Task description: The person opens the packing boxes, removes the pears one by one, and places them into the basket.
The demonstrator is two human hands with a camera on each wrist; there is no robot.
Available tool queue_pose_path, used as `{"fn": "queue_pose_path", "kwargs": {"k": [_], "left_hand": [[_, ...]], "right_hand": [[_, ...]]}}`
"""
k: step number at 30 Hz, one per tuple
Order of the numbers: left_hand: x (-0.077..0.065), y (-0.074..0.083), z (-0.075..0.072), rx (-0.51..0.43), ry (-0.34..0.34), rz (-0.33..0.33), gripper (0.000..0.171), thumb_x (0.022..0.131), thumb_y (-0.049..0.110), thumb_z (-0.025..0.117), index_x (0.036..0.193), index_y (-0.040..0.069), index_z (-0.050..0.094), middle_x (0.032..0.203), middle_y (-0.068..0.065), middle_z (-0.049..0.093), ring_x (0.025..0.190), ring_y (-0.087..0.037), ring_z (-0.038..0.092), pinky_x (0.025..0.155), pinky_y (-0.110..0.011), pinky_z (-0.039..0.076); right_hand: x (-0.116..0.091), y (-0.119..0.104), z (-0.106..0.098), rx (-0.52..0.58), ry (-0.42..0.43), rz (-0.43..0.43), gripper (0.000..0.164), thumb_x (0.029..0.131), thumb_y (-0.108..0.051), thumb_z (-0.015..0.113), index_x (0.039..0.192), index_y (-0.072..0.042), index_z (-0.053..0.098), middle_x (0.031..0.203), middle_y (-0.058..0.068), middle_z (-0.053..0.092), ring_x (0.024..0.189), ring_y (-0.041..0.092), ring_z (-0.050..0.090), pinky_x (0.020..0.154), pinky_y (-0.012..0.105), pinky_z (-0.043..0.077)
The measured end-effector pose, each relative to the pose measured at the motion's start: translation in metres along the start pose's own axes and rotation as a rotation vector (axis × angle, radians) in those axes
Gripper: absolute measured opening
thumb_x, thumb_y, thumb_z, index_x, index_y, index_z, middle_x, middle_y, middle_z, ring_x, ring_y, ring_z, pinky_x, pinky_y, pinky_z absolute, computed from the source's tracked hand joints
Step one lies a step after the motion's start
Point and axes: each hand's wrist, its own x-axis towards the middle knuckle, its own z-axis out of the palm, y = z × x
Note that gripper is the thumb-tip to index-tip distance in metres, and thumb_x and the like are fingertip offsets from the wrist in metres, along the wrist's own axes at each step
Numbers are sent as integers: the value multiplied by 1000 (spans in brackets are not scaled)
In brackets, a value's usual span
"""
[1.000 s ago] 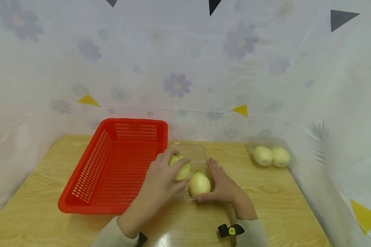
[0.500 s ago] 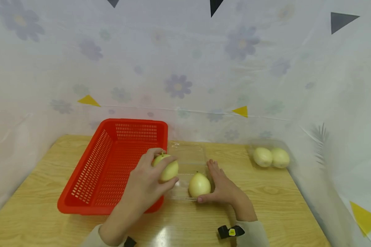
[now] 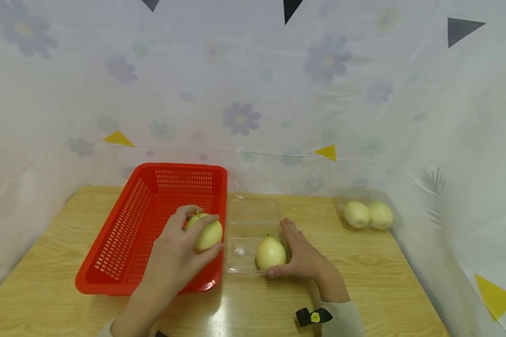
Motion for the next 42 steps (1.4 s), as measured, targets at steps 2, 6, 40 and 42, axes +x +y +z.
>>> {"fn": "queue_pose_path", "kwargs": {"k": [2,6,40,42], "left_hand": [[-3,-3,-2,4,-6,-12,49,73,35,87,118,29,68,120,-5,55,99,-23,58,58,-38,58],[-9,-7,-4,12,-15,-26,49,72,36,87,117,27,69,119,-4,54,97,-21,57,56,-36,56],[-29,-24,8,54,-150,-110,43,74,39,85,112,28,70,114,-2,54,84,-17,52,56,-24,45],[-29,-25,8,54,-153,-113,42,74,38,85,112,27,70,112,-2,54,83,-16,52,57,-25,46]], "right_hand": [[0,-1,0,6,-5,5,137,66,-65,83,160,-14,-4,167,15,-5,153,34,-8,121,57,3],[0,-1,1,7,-9,6,137,67,-64,83,160,-14,-3,167,13,-6,153,34,-8,121,56,3],[0,4,1,30,9,-23,136,68,-62,83,160,-11,-3,166,19,-4,153,37,-6,121,59,3],[1,3,1,29,6,-20,136,68,-62,83,160,-12,-4,166,18,-5,153,36,-6,121,59,3]]}}
